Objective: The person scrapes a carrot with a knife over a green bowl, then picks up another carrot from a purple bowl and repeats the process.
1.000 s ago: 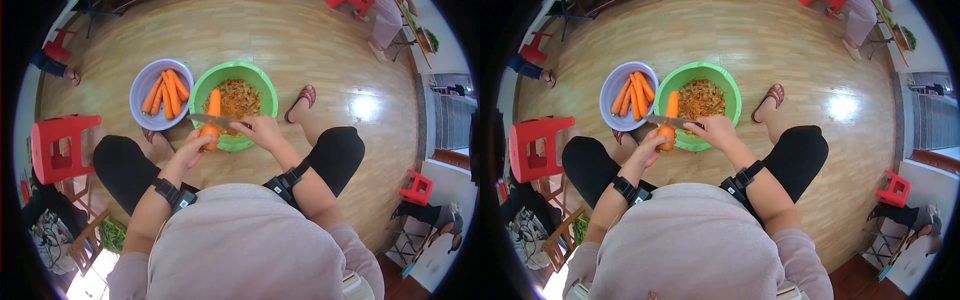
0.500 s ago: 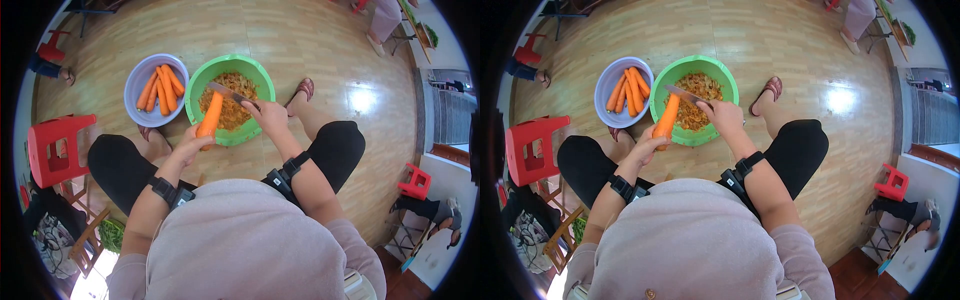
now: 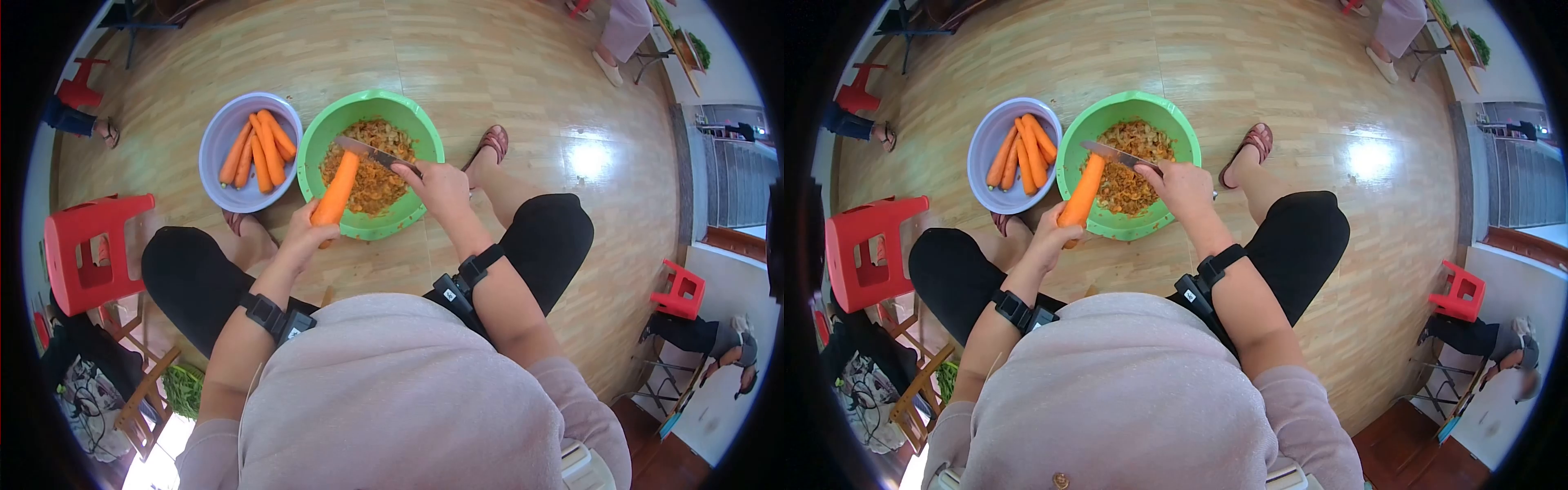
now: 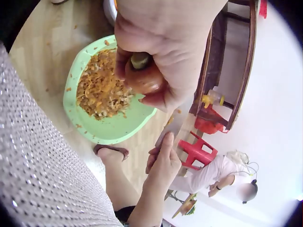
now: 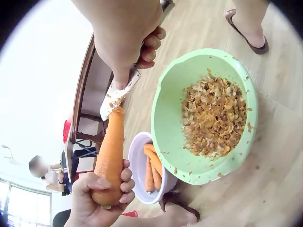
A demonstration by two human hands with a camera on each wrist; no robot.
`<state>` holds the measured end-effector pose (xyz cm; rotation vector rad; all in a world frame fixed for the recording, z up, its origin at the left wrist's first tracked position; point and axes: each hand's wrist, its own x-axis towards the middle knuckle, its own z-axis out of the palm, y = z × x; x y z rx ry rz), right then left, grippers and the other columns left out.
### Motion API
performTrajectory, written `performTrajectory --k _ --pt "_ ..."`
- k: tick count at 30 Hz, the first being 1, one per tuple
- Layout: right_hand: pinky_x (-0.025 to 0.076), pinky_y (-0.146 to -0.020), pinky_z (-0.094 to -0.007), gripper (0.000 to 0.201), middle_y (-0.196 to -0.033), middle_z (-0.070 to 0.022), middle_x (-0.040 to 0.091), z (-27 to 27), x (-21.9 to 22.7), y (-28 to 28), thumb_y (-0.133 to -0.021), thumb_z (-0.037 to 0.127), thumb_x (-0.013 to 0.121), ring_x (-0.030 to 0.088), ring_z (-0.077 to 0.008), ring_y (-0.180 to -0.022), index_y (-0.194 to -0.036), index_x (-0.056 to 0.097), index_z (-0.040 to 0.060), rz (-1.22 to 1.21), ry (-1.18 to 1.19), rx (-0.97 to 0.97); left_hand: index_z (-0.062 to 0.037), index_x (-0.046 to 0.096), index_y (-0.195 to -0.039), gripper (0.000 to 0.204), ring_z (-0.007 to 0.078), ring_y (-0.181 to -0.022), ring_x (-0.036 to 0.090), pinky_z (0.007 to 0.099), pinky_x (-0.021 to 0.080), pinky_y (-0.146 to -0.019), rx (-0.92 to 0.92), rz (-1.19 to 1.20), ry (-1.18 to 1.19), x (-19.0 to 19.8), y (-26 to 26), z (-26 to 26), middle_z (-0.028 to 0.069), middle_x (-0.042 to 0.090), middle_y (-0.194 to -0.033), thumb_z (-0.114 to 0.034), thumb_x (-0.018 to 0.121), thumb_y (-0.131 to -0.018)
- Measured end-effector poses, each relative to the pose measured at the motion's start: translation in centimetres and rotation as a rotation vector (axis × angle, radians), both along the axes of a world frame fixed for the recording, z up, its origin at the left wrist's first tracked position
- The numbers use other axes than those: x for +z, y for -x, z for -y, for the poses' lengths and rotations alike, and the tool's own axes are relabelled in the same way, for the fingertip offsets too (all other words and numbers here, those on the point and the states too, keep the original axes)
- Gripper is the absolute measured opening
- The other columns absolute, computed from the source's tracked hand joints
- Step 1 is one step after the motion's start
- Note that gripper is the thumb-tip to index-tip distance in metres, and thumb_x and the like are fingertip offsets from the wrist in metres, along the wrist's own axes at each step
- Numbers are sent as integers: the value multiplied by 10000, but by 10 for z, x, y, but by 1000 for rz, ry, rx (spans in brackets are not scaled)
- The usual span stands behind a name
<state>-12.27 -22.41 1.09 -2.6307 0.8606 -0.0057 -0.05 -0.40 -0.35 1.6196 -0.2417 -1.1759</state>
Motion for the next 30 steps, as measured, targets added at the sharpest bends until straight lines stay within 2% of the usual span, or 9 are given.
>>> performTrajectory --k 3,8,11,15,18,22,24,29,30 --pt "476 -492 -407 518 -589 -129 609 -2 2 -1 -841 575 510 614 -311 -553 -704 675 103 14 6 3 16 532 -1059 465 112 -675 511 241 405 -585 38 -16 -31 -1 0 -1 29 531 -814 -67 657 -619" --pt "476 -488 -407 530 -586 -129 607 -14 6 -2 -843 576 504 614 -313 -550 -692 663 92 94 -38 78 7 529 -1050 463 110 -682 525 243 418 -571 -88 113 -64 12 0 2 31 529 -816 -76 664 -615" --pt "478 -488 -406 532 -592 -133 611 -11 -5 1 -845 573 501 614 -315 -551 -690 659 90 83 9 44 4 540 -1109 520 99 -684 516 235 416 -602 -104 76 -130 12 1 1 24 534 -856 -60 641 -603" --pt "486 -510 -415 547 -613 -143 619 10 -14 7 -853 580 481 619 -322 -570 -716 670 85 -17 34 -91 5 539 -1101 498 99 -692 526 237 423 -612 -104 77 -54 12 1 -1 27 534 -851 -61 633 -617" --pt "489 -524 -421 556 -623 -146 621 8 -7 5 -857 585 469 621 -327 -583 -732 676 83 -18 -22 -108 -4 530 -1041 462 111 -668 514 247 417 -567 -37 -8 -43 9 0 0 37 536 -824 -79 660 -604" --pt "492 -527 -417 557 -615 -147 619 -4 9 -2 -857 585 469 619 -330 -579 -732 680 85 68 -165 -62 -7 541 -1018 445 122 -679 513 255 417 -608 16 -51 -61 5 1 0 33 536 -814 -87 662 -598" --pt "492 -524 -411 552 -609 -144 617 -12 14 -5 -857 581 473 620 -327 -576 -729 682 86 42 -130 -9 -7 545 -1010 437 126 -685 517 259 420 -626 27 -58 -67 6 -1 2 32 536 -813 -91 662 -597" --pt "494 -512 -394 526 -595 -137 613 1 0 2 -859 557 487 623 -315 -568 -719 687 91 -79 40 -10 -7 552 -983 426 131 -708 530 269 432 -664 -193 422 -92 0 0 -1 37 553 -802 -110 685 -592" --pt "496 -518 -394 516 -603 -135 617 8 -2 4 -864 545 487 627 -312 -578 -728 688 90 -123 50 -44 -7 552 -983 426 131 -708 530 269 432 -664 -197 418 -91 -2 0 -2 37 553 -802 -110 685 -592"
